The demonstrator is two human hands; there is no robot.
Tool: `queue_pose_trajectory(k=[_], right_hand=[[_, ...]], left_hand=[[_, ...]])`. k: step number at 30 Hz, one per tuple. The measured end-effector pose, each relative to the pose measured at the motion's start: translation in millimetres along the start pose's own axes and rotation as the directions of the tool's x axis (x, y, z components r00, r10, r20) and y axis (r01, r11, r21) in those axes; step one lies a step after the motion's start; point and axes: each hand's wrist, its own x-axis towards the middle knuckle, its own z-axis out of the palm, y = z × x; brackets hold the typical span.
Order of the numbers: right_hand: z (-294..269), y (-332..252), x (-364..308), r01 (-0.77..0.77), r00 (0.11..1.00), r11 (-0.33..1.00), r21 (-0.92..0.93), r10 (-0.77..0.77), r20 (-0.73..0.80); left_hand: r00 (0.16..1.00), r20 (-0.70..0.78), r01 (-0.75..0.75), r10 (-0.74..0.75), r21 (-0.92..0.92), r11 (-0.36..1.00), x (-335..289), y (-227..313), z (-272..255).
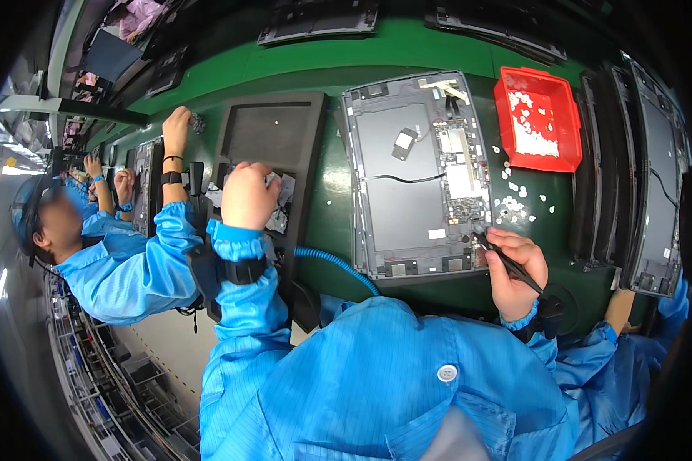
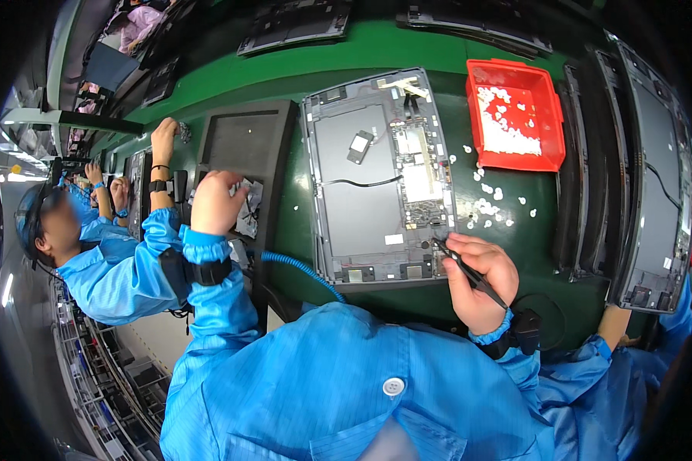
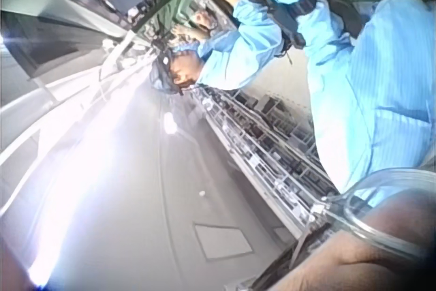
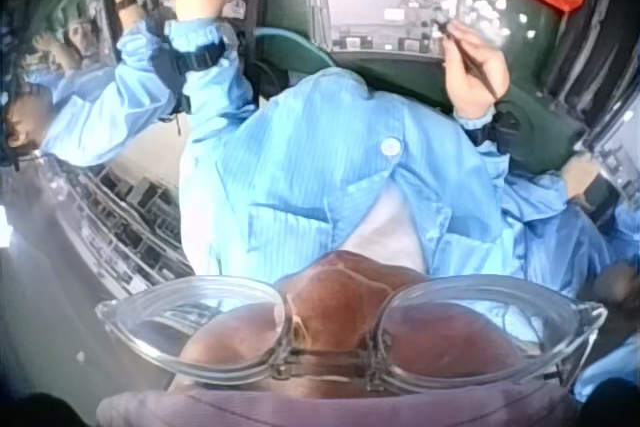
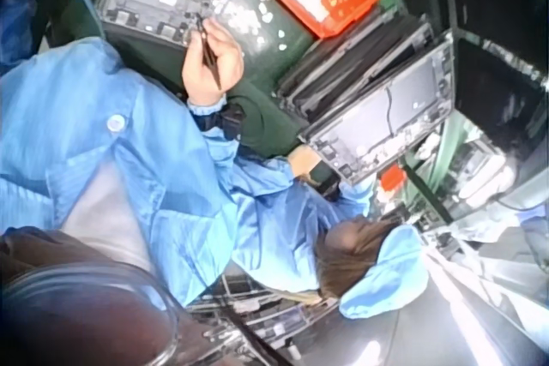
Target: The person installs and routes a wiring harness into a laptop chassis using tweezers.
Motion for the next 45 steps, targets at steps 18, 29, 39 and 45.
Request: queue_pose_trajectory(k=[18, 29, 39, 45], right_hand=[[-8, -13, 29, -0.219, 0.946, 0.938, 0.269, 0.271, -0.177], [33, 26, 76, -0.103, 0.962, 0.993, 0.058, 0.114, -0.247], [44, 30, 87, -0.104, 0.969, 0.992, -0.065, 0.086, -0.232], [46, 24, 85, -0.258, 0.876, 0.858, 0.445, 0.402, -0.267]], left_hand=[[0.986, 0.001, 0.081, -0.167, -0.877, 0.474, 6, -35, -44], [0.983, 0.086, 0.059, 0.161, -0.985, 0.161, 73, 97, -43], [0.900, 0.229, 0.257, 0.371, -0.966, -0.028, 106, 180, 16], [0.900, 0.257, 0.287, 0.353, -0.957, -0.034, 100, 183, 27]])
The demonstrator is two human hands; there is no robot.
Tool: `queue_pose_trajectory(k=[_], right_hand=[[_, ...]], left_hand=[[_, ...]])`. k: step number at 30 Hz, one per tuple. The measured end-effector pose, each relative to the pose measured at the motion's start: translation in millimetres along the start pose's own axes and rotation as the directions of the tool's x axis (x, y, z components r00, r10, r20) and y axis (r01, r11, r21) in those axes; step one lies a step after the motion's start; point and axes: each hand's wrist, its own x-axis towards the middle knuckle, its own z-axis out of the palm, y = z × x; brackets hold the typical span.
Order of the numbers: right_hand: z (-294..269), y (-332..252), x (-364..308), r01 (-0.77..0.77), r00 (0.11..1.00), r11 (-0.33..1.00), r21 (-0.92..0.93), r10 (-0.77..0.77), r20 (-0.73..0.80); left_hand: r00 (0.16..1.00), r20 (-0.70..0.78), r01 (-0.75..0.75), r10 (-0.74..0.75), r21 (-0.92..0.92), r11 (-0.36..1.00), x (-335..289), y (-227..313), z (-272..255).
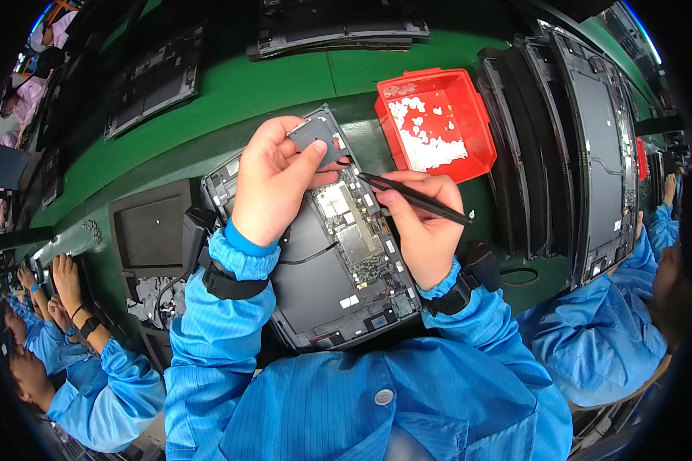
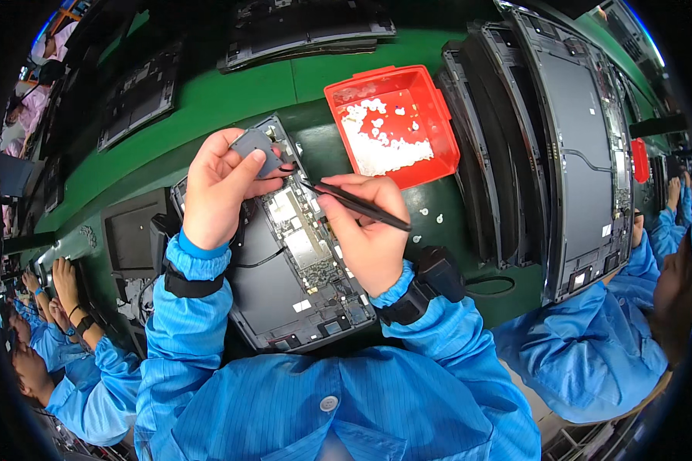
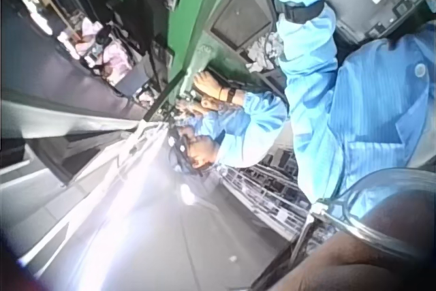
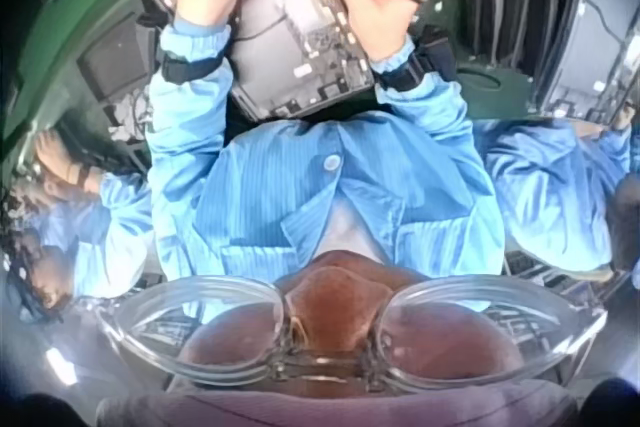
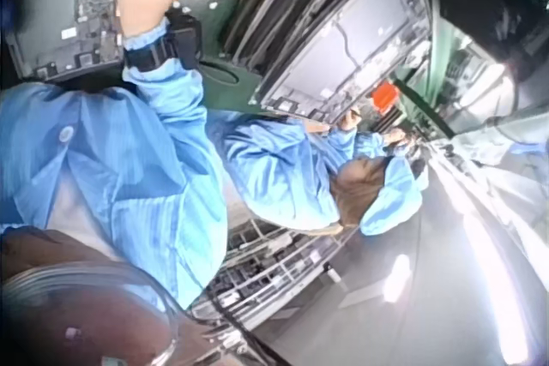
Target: The person installs and routes a wiring harness into a laptop chassis using tweezers.
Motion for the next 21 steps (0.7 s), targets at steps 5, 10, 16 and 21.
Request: queue_pose_trajectory(k=[5, 10, 16, 21], right_hand=[[-0.3, -0.2, 0.6, 0.010, 1.000, 1.000, -0.020, -0.010, 0.016], [0.6, -4.8, -0.7, -0.052, 0.999, 0.993, 0.103, 0.051, 0.011], [1.3, -6.1, -1.0, -0.054, 0.999, 0.995, 0.089, 0.054, 0.004], [1.1, -5.1, -0.6, -0.073, 0.997, 0.993, 0.089, 0.071, 0.022]], left_hand=[[1.000, -0.020, 0.006, -0.006, -0.001, 1.000, -3.1, 2.4, -1.2], [0.997, -0.070, -0.030, 0.029, -0.008, 1.000, -3.8, 1.8, 0.0], [0.998, -0.052, -0.028, 0.028, -0.013, 1.000, -4.9, 1.4, -1.1], [0.999, -0.040, -0.015, 0.014, -0.028, 0.999, -4.8, 1.0, -3.7]])
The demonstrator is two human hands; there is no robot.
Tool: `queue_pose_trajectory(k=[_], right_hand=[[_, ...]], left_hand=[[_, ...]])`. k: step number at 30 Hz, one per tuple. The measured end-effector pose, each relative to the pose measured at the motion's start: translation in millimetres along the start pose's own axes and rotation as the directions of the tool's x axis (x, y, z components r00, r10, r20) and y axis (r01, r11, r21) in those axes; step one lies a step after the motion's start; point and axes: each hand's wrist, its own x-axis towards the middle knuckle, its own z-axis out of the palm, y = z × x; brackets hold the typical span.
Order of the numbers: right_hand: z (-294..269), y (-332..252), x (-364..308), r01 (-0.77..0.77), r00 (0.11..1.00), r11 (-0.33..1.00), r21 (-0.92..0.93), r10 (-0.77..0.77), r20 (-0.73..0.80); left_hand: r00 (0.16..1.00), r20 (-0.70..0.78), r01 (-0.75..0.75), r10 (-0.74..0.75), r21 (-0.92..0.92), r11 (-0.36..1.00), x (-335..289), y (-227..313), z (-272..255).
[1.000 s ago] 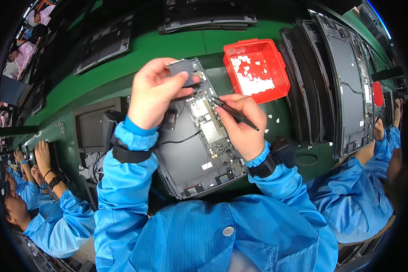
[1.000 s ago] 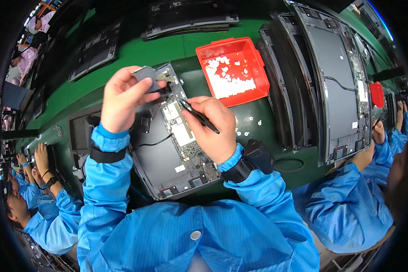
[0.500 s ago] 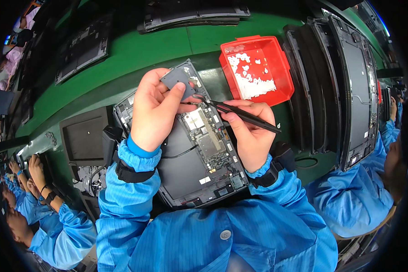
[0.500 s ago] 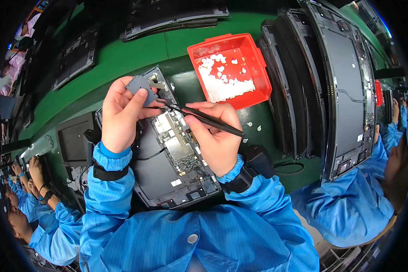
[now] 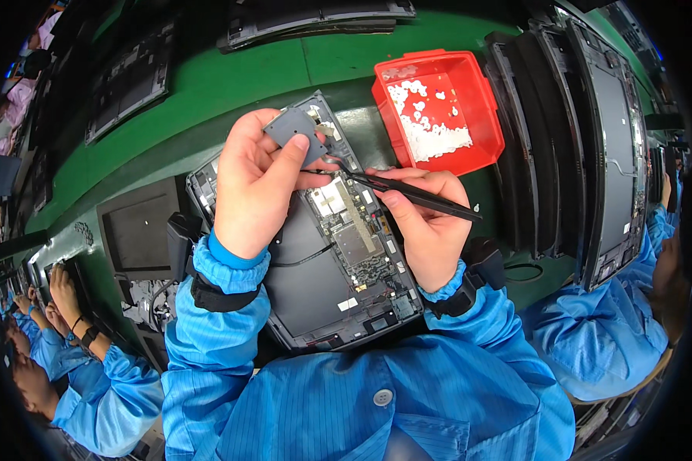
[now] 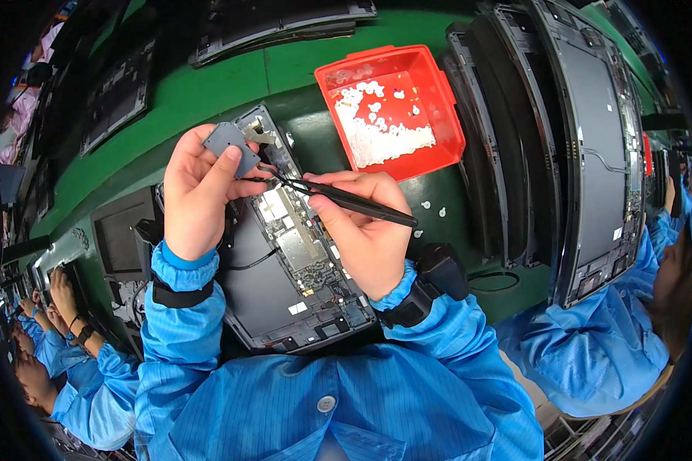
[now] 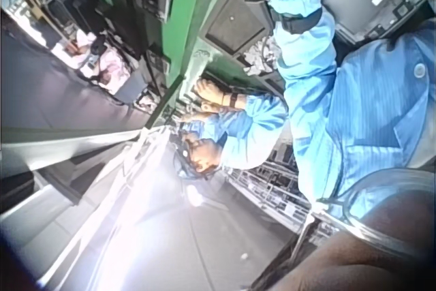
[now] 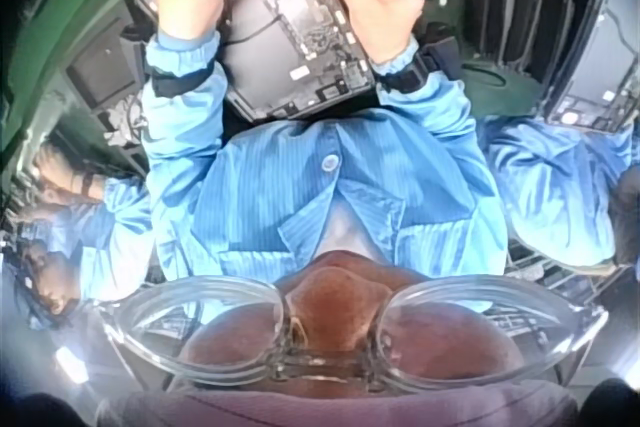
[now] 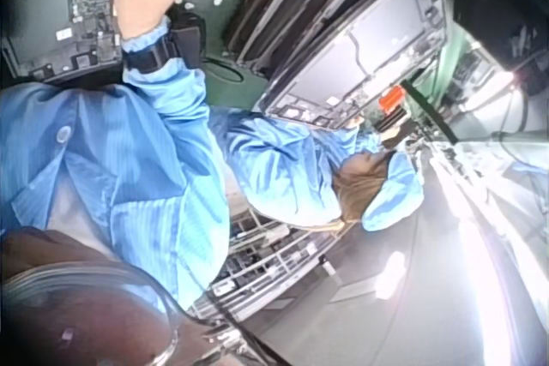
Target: The person installs and routes a wiring harness into a laptop chassis using tweezers.
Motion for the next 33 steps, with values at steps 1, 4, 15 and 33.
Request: queue_pose_trajectory(k=[1, 4, 15, 33], right_hand=[[0, 0, 0, -0.008, 1.000, 1.000, 0.005, 0.008, 0.001], [0, -1, 1, -0.009, 1.000, 1.000, -0.019, 0.009, -0.006], [2, 6, 8, 0.133, 0.991, 0.967, -0.218, -0.135, 0.003], [2, 6, 5, 0.075, 0.997, 0.975, -0.207, -0.080, -0.015]], left_hand=[[1.000, 0.007, 0.002, -0.002, 0.003, 1.000, 0, -1, 0], [1.000, 0.015, 0.004, -0.004, 0.015, 1.000, 0, 1, 0], [0.950, -0.057, -0.253, 0.308, 0.439, 0.862, 4, -13, 1], [0.950, -0.055, -0.242, 0.309, 0.498, 0.833, 5, -17, -1]])
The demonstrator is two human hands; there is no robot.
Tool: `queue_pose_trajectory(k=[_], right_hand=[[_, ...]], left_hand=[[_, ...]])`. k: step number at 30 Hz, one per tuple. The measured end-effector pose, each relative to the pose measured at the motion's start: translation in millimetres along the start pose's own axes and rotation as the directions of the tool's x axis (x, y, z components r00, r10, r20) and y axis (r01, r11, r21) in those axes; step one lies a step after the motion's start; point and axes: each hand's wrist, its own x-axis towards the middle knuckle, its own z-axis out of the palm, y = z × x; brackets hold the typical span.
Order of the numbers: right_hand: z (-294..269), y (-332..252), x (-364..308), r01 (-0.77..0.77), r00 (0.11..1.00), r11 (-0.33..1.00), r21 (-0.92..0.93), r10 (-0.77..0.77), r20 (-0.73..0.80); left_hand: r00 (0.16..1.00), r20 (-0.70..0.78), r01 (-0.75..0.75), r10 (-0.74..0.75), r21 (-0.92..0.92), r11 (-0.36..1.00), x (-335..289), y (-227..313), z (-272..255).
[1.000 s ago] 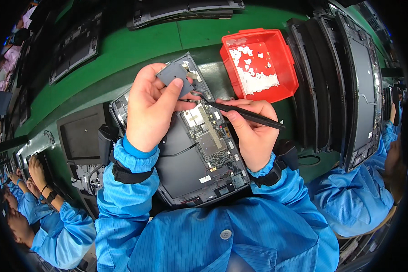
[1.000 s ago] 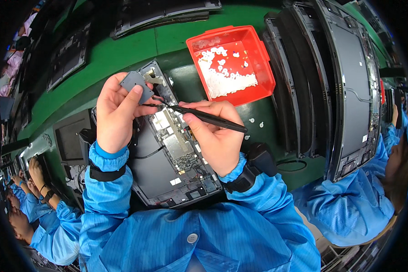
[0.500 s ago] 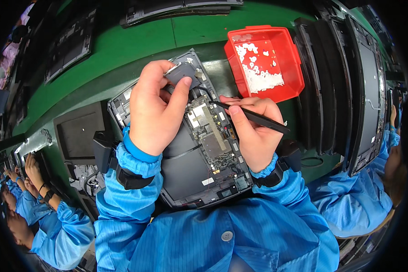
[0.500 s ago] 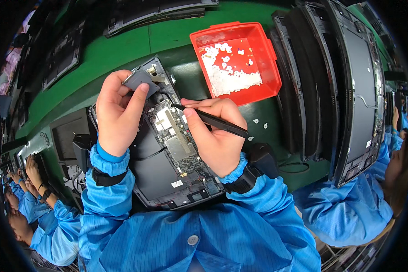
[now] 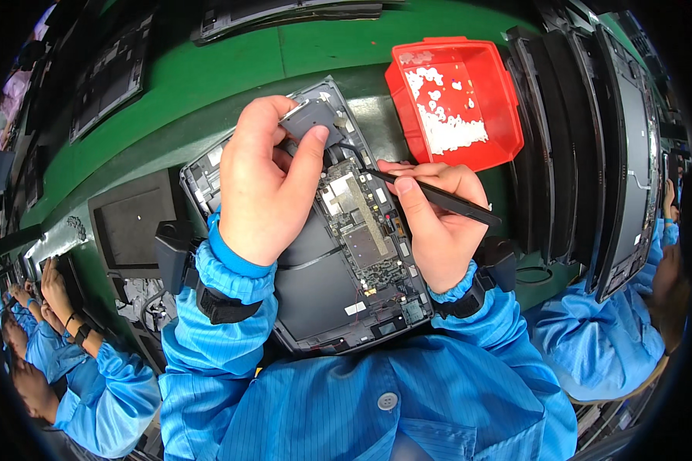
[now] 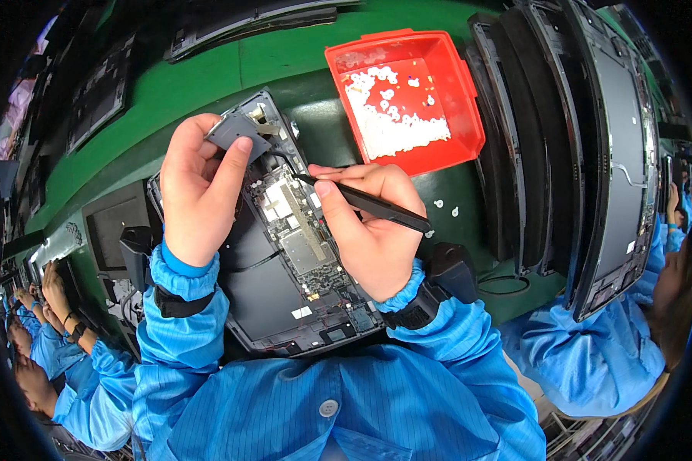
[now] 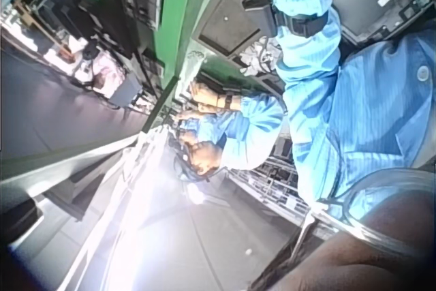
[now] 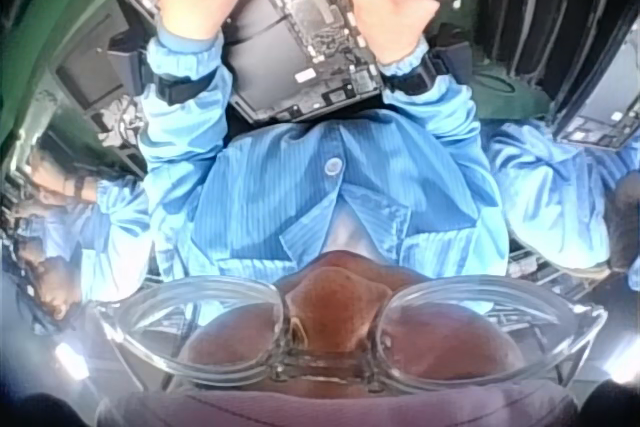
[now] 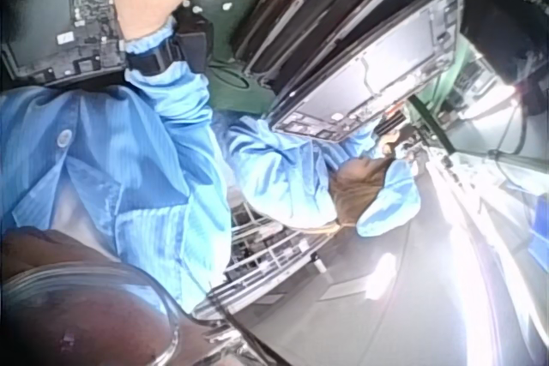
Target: The person installs and routes a wiring harness into a laptop chassis using tweezers.
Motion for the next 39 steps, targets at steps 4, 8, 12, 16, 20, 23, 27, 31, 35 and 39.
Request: queue_pose_trajectory(k=[4, 8, 12, 16, 20, 23, 27, 31, 35, 39], right_hand=[[2, -1, 1, 0.022, 1.000, 1.000, -0.003, -0.022, -0.005], [2, 0, 2, 0.058, 0.998, 0.996, -0.063, -0.058, -0.013], [2, 2, 2, 0.146, 0.989, 0.975, -0.169, -0.144, 0.026], [1, 6, 2, 0.257, 0.966, 0.942, -0.216, -0.248, 0.066], [-3, 4, 5, 0.337, 0.941, 0.897, -0.286, -0.309, 0.139], [-5, 4, 4, 0.354, 0.934, 0.881, -0.313, -0.313, 0.174], [-4, 4, 4, 0.376, 0.925, 0.879, -0.294, -0.337, 0.174], [-4, 3, 5, 0.383, 0.923, 0.875, -0.296, -0.348, 0.167], [-2, 6, 4, 0.362, 0.932, 0.897, -0.254, -0.343, 0.118], [-2, 13, 3, 0.403, 0.915, 0.893, -0.203, -0.388, 0.109]], left_hand=[[1.000, 0.000, 0.017, -0.017, -0.014, 1.000, 1, 1, -1], [1.000, -0.005, 0.017, -0.017, -0.011, 1.000, 1, 2, 0], [1.000, -0.015, -0.014, 0.015, 0.086, 0.996, 0, 0, 1], [0.997, -0.032, -0.071, 0.075, 0.111, 0.991, -1, -6, 2], [1.000, 0.008, -0.031, 0.030, 0.278, 0.960, -1, 5, 1], [0.996, 0.043, -0.088, 0.077, 0.368, 0.926, -2, 7, 2], [0.994, 0.069, -0.105, 0.084, 0.393, 0.914, -3, 11, 2], [0.982, 0.102, -0.187, 0.157, 0.495, 0.849, -1, 9, 5], [0.984, 0.105, -0.176, 0.141, 0.548, 0.818, 0, 14, 4], [0.987, 0.146, -0.141, 0.073, 0.537, 0.832, 3, 22, 5]])
